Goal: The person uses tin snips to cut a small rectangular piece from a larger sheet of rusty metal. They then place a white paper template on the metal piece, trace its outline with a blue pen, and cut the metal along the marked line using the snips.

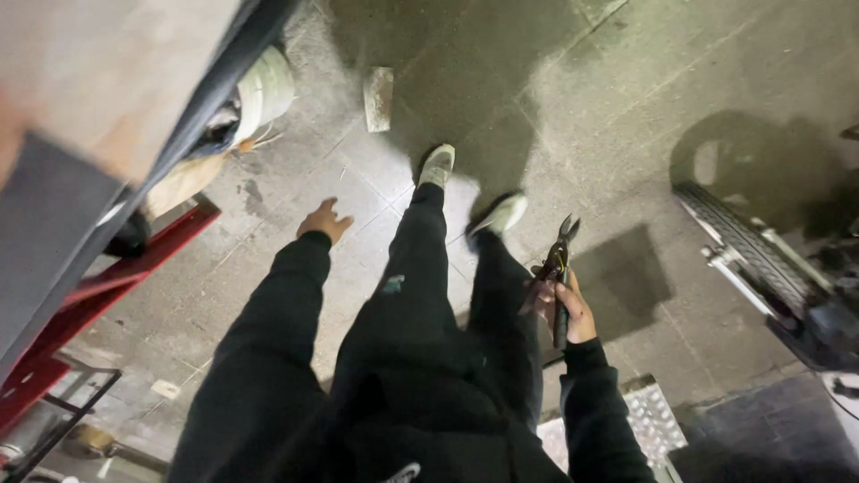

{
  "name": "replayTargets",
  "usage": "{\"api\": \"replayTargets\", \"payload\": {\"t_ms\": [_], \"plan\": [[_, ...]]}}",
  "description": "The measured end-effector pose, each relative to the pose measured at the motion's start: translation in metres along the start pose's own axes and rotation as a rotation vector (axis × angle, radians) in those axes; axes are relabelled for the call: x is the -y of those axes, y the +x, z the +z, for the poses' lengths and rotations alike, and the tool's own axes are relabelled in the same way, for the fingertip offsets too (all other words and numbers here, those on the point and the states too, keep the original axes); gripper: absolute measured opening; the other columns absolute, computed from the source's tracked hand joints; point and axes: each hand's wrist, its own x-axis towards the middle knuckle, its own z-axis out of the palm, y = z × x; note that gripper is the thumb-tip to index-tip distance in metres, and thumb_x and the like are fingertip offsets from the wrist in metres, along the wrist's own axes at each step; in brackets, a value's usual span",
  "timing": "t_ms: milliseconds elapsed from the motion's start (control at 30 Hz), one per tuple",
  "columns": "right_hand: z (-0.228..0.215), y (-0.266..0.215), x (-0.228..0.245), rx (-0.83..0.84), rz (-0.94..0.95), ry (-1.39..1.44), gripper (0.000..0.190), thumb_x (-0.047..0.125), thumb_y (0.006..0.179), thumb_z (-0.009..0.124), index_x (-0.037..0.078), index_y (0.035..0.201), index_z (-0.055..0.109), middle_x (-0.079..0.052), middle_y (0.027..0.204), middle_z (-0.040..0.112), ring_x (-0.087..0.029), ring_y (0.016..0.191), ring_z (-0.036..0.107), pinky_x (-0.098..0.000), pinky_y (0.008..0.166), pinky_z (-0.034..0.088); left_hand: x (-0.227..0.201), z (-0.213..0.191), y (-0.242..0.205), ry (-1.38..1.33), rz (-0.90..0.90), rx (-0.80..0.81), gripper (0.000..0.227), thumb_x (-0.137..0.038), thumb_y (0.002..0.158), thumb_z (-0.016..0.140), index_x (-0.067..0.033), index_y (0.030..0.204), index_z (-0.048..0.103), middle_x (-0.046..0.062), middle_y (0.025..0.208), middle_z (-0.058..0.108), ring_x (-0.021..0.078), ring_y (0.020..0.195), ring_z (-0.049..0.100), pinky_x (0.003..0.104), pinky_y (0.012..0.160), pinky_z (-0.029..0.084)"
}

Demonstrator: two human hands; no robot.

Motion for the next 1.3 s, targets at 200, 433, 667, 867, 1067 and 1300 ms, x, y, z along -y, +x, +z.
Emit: {"api": "replayTargets", "payload": {"t_ms": [200, 433, 667, 867, 1067, 1300], "plan": [[-0.025, 0.146, -0.018, 0.143, 0.168, 0.118, 0.061, 0.027, 0.101, 0.060, 0.008, 0.153, 0.035, -0.010, 0.115, 0.060, -0.023, 0.097, 0.059, -0.0386, 0.078, 0.048, -0.076, 0.049, 0.185, -0.104, -0.017, -0.158, 0.116, -0.047, 0.082, 0.088, -0.0119, 0.163, 0.012, 0.022, 0.162, 0.032, 0.0404, 0.145, 0.040, 0.045, 0.115, 0.039], [-0.040, 0.277, -0.002, 0.026, 0.220, 0.023, 0.073, 0.030, 0.096, 0.059, 0.009, 0.160, 0.033, -0.014, 0.121, 0.060, -0.027, 0.096, 0.059, -0.0412, 0.080, 0.050, -0.103, 0.077, 0.370, 0.225, 0.027, -0.237, 0.107, -0.036, 0.083, 0.089, -0.0219, 0.164, 0.021, 0.010, 0.172, 0.024, 0.0432, 0.134, 0.050, 0.055, 0.105, 0.048], [-0.043, 0.334, 0.045, 0.054, 0.196, -0.077, 0.089, 0.041, 0.088, 0.064, 0.007, 0.163, 0.029, -0.016, 0.144, 0.052, -0.028, 0.118, 0.055, -0.0426, 0.097, 0.045, -0.122, 0.085, 0.501, 0.356, 0.024, -0.360, 0.113, -0.036, 0.078, 0.091, -0.0263, 0.163, 0.017, 0.009, 0.169, 0.017, 0.0465, 0.141, 0.038, 0.064, 0.100, 0.046], [-0.063, 0.361, 0.060, 0.090, 0.182, -0.155, 0.099, 0.050, 0.082, 0.069, 0.008, 0.161, 0.028, -0.021, 0.150, 0.048, -0.037, 0.132, 0.052, -0.0478, 0.104, 0.043, -0.117, 0.090, 0.521, 0.616, 0.011, -0.486, 0.097, -0.045, 0.079, 0.089, -0.0194, 0.156, 0.037, 0.015, 0.160, 0.031, 0.0422, 0.146, 0.038, 0.063, 0.112, 0.038], [-0.060, 0.350, 0.077, 0.194, 0.022, 0.034, 0.091, 0.047, 0.085, 0.068, 0.006, 0.158, 0.032, -0.020, 0.152, 0.047, -0.039, 0.133, 0.052, -0.0512, 0.105, 0.044, -0.126, 0.055, 0.521, 0.547, 0.119, -0.190, 0.046, -0.039, 0.091, 0.075, -0.0227, 0.132, 0.067, 0.014, 0.128, 0.069, 0.0373, 0.117, 0.064, 0.056, 0.098, 0.049], [-0.058, 0.341, 0.068, 0.185, 0.012, 0.179, 0.072, 0.045, 0.089, 0.063, 0.009, 0.147, 0.041, -0.016, 0.140, 0.055, -0.037, 0.117, 0.058, -0.0577, 0.091, 0.050, -0.246, 0.005, 0.289, 0.404, 0.322, -0.307, 0.014, -0.032, 0.101, 0.067, -0.0277, 0.113, 0.072, 0.008, 0.108, 0.075, 0.0323, 0.099, 0.071, 0.048, 0.084, 0.055]]}}
